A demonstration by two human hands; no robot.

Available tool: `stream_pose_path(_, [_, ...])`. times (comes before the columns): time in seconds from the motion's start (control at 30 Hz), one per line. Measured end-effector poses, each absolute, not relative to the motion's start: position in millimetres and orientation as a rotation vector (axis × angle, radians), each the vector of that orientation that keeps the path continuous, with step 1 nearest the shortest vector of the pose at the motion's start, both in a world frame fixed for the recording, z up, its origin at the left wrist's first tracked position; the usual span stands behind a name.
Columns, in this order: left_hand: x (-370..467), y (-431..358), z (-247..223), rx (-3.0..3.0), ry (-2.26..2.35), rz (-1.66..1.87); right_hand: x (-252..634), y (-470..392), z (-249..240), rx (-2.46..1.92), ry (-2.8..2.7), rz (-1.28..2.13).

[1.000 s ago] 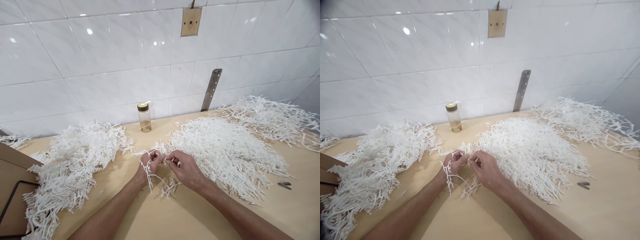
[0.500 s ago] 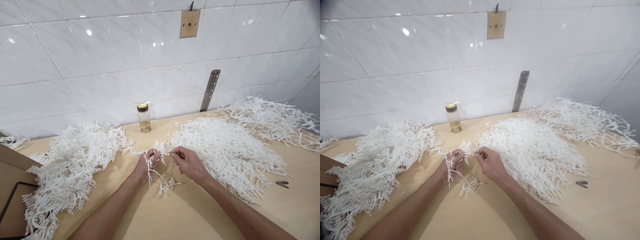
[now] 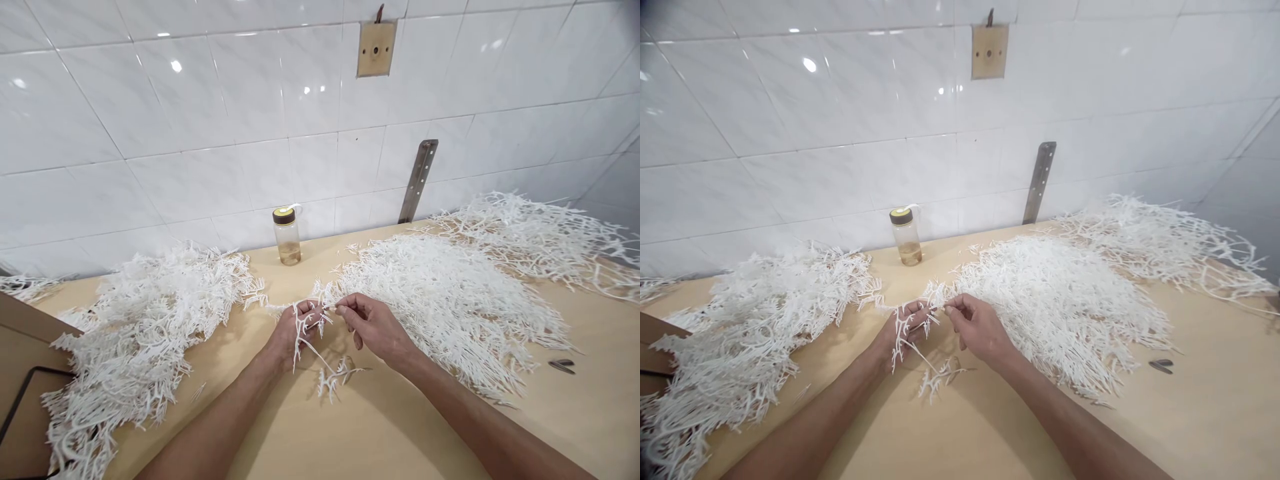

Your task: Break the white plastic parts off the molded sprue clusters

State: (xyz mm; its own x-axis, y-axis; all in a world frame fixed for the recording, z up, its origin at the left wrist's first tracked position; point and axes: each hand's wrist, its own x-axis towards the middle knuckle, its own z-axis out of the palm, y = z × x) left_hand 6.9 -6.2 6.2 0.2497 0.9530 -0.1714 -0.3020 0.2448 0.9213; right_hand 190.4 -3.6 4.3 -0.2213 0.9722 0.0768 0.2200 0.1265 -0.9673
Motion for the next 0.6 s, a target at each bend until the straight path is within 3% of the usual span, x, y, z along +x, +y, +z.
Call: stream_pose_path(0.6, [8,-7,10,1.021,0.881,0.995,186,-14,10,-1.117,-1.599,0.982])
